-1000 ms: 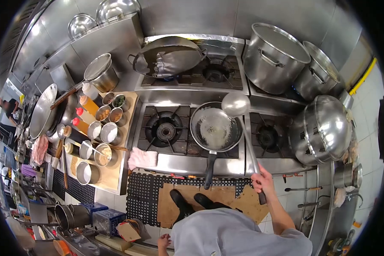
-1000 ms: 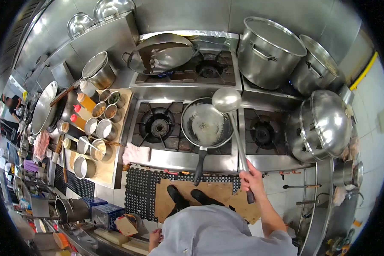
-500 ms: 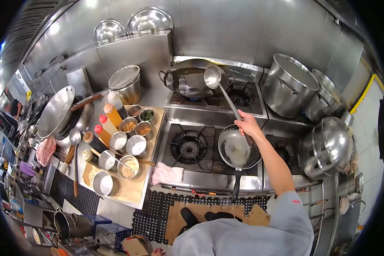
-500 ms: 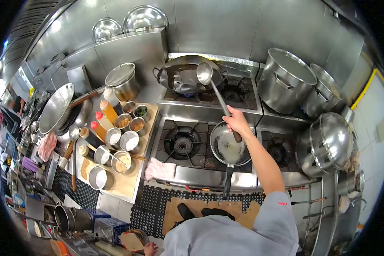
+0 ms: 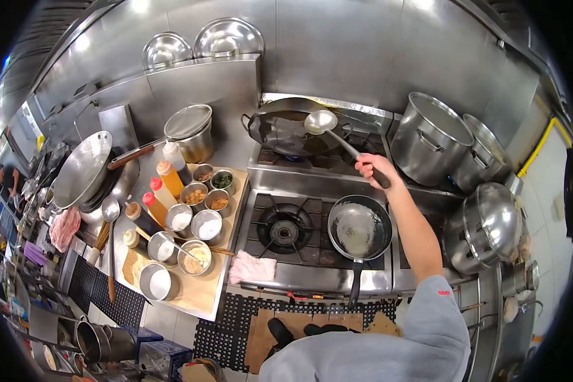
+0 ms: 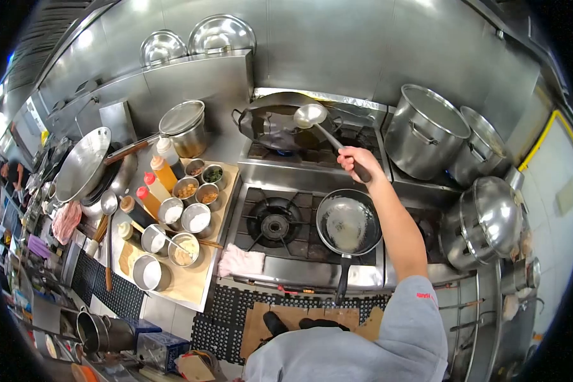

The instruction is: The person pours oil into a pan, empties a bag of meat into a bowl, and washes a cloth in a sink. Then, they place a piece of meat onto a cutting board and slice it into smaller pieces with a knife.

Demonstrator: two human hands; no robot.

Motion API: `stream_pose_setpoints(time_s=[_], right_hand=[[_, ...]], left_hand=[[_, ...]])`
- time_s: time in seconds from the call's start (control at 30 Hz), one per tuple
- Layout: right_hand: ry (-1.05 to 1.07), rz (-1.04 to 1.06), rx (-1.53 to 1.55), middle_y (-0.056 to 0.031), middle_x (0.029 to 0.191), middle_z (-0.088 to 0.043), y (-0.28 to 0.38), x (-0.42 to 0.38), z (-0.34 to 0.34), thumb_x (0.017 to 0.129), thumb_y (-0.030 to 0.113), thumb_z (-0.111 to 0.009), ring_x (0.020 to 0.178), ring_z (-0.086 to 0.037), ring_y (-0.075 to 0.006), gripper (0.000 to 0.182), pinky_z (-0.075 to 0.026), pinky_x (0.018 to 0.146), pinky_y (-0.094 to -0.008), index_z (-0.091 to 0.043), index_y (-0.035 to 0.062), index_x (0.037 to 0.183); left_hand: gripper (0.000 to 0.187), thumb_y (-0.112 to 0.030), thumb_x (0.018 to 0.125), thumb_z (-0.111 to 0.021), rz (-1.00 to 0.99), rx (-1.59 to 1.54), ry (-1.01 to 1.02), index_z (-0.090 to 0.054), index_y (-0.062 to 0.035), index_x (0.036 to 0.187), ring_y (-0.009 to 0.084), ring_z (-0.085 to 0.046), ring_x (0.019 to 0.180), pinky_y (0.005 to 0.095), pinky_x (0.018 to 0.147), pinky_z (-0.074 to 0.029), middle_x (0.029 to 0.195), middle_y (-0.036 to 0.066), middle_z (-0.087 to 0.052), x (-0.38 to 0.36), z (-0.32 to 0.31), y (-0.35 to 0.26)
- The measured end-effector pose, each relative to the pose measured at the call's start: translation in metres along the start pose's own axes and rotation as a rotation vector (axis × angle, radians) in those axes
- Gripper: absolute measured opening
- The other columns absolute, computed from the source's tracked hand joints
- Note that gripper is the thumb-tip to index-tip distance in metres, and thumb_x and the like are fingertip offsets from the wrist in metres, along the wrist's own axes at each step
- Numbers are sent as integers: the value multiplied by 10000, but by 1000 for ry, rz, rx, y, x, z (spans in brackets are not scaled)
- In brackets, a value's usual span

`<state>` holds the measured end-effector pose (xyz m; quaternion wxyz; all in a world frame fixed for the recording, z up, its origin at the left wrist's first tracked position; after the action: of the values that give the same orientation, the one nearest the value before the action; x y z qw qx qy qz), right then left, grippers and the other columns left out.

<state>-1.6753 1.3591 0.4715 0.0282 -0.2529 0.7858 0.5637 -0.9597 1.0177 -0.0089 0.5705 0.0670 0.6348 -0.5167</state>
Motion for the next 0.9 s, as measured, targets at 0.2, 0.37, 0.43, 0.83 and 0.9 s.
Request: stream_pose_setpoints(time_s=[0.2,0.37,0.43,0.83,0.9], right_hand=[[59,29,221,-44,762,-528,13,-76,32,905,79,-536,477,-418,-3,92,-351,347,-137,-452,65,940],[0,-33,54,-27,764,-509,-23,-182,87,925,93,-497,439,-378,-1,332,-296,312,-141,-404,64,1242],[-59,-101,8,-43,792,-520,-46,-212,106,917,86,-491,425,-368,-9,487,-286,314,-149,-327,75,1376],[-311,-122,-719,-8,588,-503,-211,-296,183,823,-6,-556,461,-471,-85,656,-405,444,-254,-339,124,1429],[-287,-121,-618,-6,585,-499,-226,-316,182,827,-3,-555,453,-467,-80,654,-395,434,-252,-333,117,1431]], left_hand=[[279,-251,910,-530,60,33,20,-583,-22,1061,264,-641,848,335,644,-501,1015,133,-631,2,-4,-22],[215,-239,915,-530,66,108,-18,-568,-56,1022,174,-635,671,261,466,-432,879,58,-647,-24,-51,-80],[194,-224,911,-546,60,117,-31,-593,-64,1011,145,-624,633,249,472,-422,829,37,-645,-35,-71,-95],[319,-251,922,-570,-348,354,497,-615,22,1081,108,-607,801,228,695,-475,954,70,-668,-134,-302,-186],[383,-306,935,-550,-386,249,629,-582,18,1138,126,-619,840,234,723,-478,1019,83,-663,-148,-353,-194]])
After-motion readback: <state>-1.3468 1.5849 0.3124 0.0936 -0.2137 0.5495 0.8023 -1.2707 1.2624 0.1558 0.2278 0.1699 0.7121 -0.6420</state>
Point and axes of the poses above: each hand's wrist, its own x-axis towards the middle knuckle, its own z-axis out of the back of the hand, y = z × x, the point moved 2 cm from there along x, towards the middle knuckle
